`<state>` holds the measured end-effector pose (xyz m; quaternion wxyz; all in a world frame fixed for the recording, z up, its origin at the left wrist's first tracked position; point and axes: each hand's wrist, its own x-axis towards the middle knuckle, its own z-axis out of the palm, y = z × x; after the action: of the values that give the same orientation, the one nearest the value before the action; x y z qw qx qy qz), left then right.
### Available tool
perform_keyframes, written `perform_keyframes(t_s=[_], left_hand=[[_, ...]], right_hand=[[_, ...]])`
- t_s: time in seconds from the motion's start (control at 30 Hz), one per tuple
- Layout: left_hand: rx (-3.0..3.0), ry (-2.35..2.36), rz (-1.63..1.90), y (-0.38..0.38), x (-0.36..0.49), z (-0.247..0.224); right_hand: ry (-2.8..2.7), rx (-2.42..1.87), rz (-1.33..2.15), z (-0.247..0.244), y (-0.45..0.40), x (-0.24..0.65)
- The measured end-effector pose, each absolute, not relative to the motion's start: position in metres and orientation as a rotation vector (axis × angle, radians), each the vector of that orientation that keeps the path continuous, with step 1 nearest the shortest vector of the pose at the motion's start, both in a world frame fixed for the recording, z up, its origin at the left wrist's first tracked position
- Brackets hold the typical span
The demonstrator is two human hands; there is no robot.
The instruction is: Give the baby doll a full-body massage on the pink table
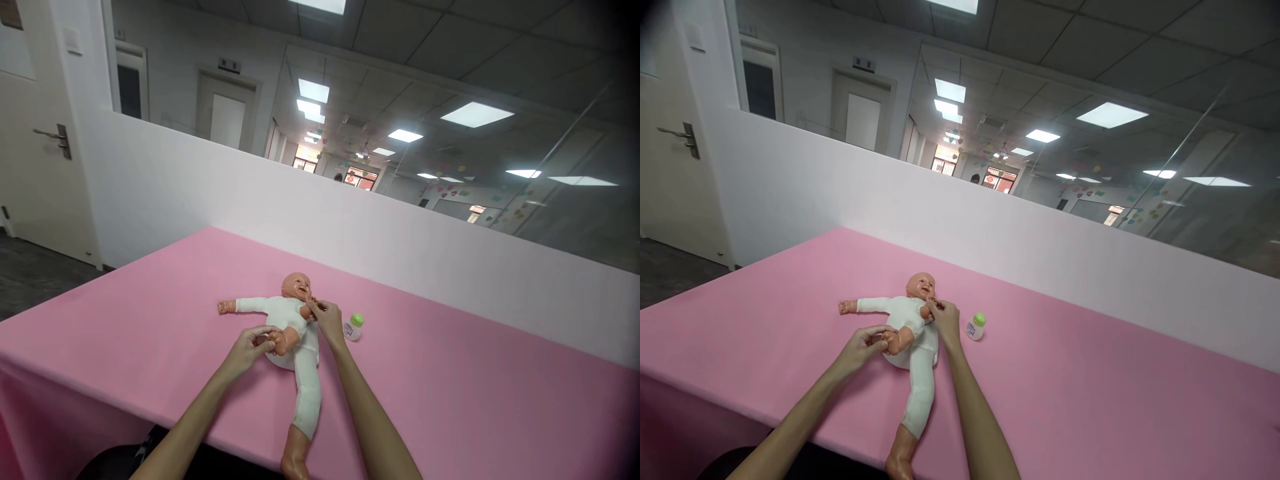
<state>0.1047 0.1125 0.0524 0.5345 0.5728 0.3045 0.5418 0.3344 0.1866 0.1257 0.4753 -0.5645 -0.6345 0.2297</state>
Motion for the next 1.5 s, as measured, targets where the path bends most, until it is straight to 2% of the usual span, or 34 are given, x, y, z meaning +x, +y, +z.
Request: perform_keyframes(t_s=[0.27, 0.43, 0.53, 0.63, 0.97, 1.23, 1.37, 1.5], left_hand=[[1.331, 0.894, 1.325, 0.055, 0.045, 0.057], [1.315, 0.993, 1.312, 0.025, 0.015, 0.029], [1.245, 1.050, 1.317, 0.020, 0.007, 0.012], [1.190, 1.084, 1.361, 0.024, 0.006, 0.008], [1.309, 0.852, 1.358, 0.087, 0.065, 0.070], [1.289, 0.714, 1.295, 0.126, 0.108, 0.055], [1.277, 0.738, 1.306, 0.106, 0.093, 0.066], [1.300, 0.898, 1.338, 0.068, 0.055, 0.070]], right_hand=[[-1.075, -1.445, 0.624, 0.130, 0.171, 0.414], [-0.900, -1.544, 0.682, 0.082, 0.153, 0.457], [-0.702, -1.477, 0.774, 0.050, 0.149, 0.468], [-0.554, -1.379, 0.818, 0.038, 0.152, 0.467], [-1.043, -1.271, 0.733, 0.127, 0.175, 0.383], [-1.531, -1.358, 0.533, 0.112, 0.189, 0.327], [-1.432, -1.333, 0.561, 0.120, 0.184, 0.342], [-1.073, -1.369, 0.641, 0.123, 0.174, 0.392]])
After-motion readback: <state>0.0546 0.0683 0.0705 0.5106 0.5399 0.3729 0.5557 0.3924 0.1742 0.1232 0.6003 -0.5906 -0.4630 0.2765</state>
